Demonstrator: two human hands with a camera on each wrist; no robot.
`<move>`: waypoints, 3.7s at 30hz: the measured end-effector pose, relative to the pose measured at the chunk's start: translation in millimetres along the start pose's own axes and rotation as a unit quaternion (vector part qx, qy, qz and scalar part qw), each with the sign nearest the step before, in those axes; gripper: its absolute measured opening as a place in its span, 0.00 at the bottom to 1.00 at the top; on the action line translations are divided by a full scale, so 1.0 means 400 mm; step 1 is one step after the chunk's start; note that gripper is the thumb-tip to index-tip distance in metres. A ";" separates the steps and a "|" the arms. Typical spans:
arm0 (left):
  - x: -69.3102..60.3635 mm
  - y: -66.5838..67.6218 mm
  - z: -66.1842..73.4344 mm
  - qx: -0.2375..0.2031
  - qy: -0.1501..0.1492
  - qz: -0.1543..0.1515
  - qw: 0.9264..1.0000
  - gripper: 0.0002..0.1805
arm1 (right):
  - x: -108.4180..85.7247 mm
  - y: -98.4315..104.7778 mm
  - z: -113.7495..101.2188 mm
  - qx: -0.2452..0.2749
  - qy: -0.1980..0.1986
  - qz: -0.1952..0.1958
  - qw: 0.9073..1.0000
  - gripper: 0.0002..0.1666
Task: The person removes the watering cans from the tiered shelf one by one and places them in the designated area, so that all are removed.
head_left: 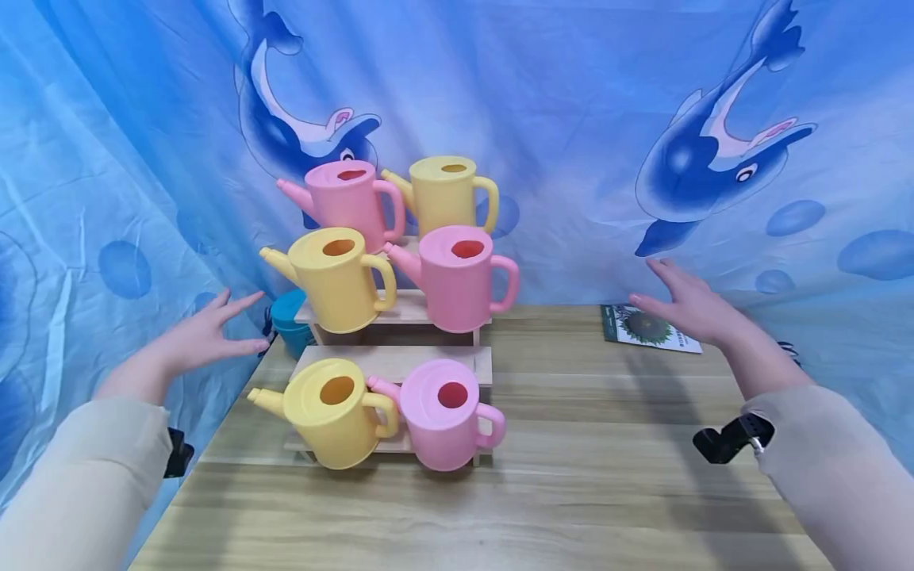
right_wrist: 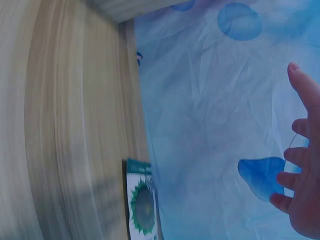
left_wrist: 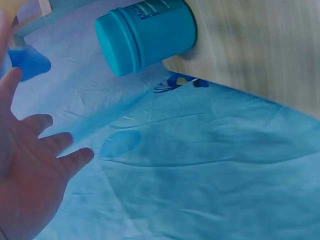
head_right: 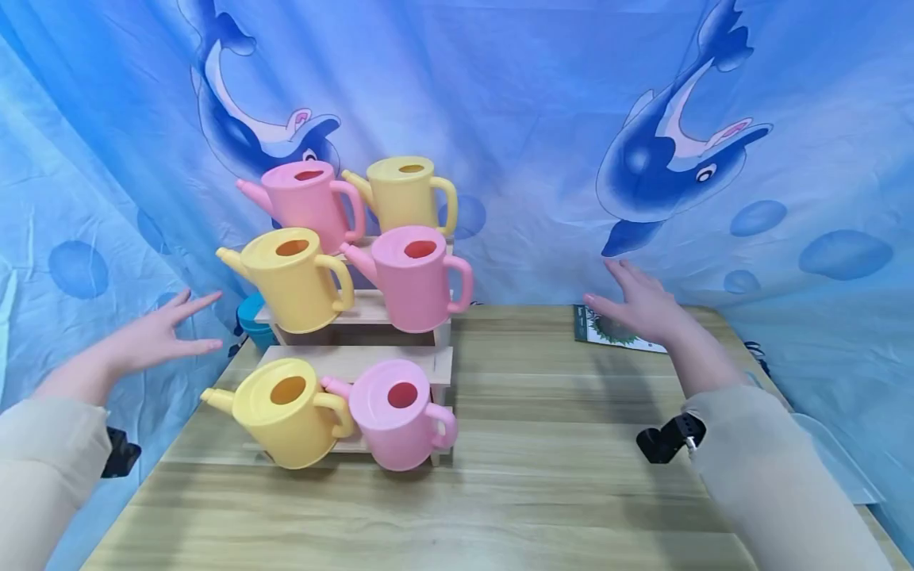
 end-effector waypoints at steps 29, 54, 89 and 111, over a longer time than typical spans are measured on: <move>-0.044 -0.182 -0.101 -0.168 -0.060 0.024 0.984 0.34 | 0.138 0.005 -0.174 0.299 0.065 0.057 0.950 0.39; -0.028 -0.448 -0.122 -0.416 -0.035 0.021 0.908 0.34 | 0.214 0.013 -0.271 0.317 0.075 0.069 0.943 0.36; -0.023 -0.495 -0.091 -0.367 -0.043 0.082 0.926 0.31 | 0.328 0.043 -0.381 0.311 0.106 0.057 0.943 0.38; -0.024 -0.497 -0.095 -0.369 -0.055 0.080 0.924 0.30 | 0.369 0.047 -0.430 0.309 0.077 0.092 0.943 0.33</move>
Point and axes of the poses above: each hand's wrist, its own x-axis towards the middle knuckle, its own y-axis out of the back of the hand, z = x × y, the point moved 3 cm from there along x, towards the middle knuckle, and after that the axes turned 9 degrees about -z, right-handed, at the moved point
